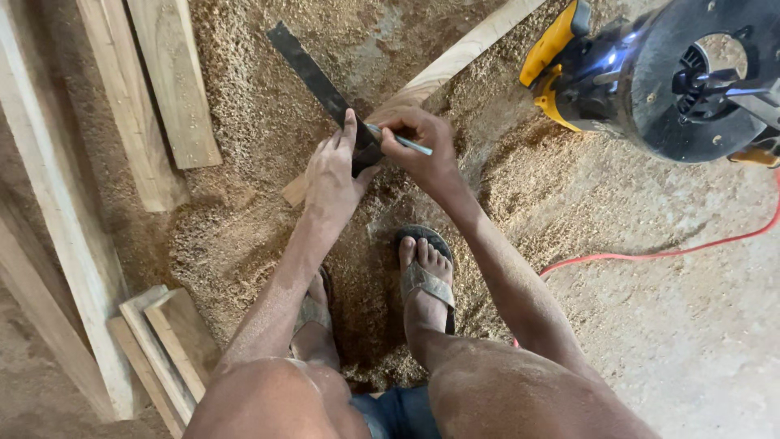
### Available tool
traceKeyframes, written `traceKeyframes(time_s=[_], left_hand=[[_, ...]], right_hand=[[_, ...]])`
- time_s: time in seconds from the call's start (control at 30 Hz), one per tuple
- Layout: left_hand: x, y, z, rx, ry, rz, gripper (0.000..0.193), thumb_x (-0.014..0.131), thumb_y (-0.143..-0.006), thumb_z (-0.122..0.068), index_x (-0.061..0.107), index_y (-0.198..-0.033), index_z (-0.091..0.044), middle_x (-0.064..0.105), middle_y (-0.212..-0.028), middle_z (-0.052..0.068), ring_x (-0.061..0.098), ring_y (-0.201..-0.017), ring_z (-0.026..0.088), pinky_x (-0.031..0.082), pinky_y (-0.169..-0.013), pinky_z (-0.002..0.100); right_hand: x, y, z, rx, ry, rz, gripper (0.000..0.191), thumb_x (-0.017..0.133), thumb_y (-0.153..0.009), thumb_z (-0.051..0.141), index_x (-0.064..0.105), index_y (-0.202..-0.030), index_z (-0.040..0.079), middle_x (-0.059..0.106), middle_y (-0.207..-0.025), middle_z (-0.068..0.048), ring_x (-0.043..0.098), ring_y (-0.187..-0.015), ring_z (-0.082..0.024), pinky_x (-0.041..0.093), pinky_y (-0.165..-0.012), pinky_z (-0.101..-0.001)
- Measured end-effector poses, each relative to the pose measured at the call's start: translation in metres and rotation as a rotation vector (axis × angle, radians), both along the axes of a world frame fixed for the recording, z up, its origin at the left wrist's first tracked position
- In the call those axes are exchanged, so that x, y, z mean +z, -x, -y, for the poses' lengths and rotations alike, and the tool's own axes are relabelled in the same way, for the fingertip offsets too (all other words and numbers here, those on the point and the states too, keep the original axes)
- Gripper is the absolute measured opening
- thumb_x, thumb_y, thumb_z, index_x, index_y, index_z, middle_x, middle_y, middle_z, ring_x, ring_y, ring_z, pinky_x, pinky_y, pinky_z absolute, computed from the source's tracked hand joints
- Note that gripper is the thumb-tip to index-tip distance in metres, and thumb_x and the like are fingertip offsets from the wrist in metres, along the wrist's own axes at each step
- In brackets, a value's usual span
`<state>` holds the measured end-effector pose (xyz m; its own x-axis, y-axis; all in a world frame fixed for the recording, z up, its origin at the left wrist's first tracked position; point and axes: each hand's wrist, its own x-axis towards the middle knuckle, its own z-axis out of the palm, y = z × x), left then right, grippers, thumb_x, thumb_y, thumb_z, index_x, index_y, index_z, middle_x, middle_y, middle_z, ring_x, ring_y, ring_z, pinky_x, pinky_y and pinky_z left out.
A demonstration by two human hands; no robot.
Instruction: The person kneels on a sawdust-covered floor and marks wooden sticks and planks. They hold an L-square against each piece and draw pencil lines along it, working through a stack of pieces one at a time and repositioning the square to mark additional lines.
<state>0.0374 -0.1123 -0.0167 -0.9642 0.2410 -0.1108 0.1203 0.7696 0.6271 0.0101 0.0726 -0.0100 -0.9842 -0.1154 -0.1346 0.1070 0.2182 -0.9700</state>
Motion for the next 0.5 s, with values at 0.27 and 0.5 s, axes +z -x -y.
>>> traceKeyframes(time_s=[0.27,0.5], left_hand=[[0.008,0.001,-0.003,0.019,0.043,0.093,0.110,0.090,-0.075,-0.019,0.023,-0.158,0.006,0.063,-0.130,0.023,0.062,-0.116,0.036,0.049,-0.104,0.045],[0.014,0.002,-0.002,0.018,0.004,0.081,0.104,0.089,-0.076,-0.012,0.027,-0.157,0.007,0.063,-0.132,0.023,0.062,-0.117,0.037,0.049,-0.103,0.045]], right_hand=[[-0.005,-0.029,-0.022,0.104,-0.194,-0.140,0.007,0.067,-0.093,0.003,0.074,-0.092,0.002,0.071,-0.080,-0.007,0.064,-0.059,-0.009,0.050,-0.044,-0.0199],[0.007,-0.023,-0.018,0.018,-0.113,-0.020,0.006,0.068,-0.097,0.006,0.072,-0.099,0.003,0.074,-0.082,-0.006,0.067,-0.063,-0.006,0.052,-0.048,-0.0210]])
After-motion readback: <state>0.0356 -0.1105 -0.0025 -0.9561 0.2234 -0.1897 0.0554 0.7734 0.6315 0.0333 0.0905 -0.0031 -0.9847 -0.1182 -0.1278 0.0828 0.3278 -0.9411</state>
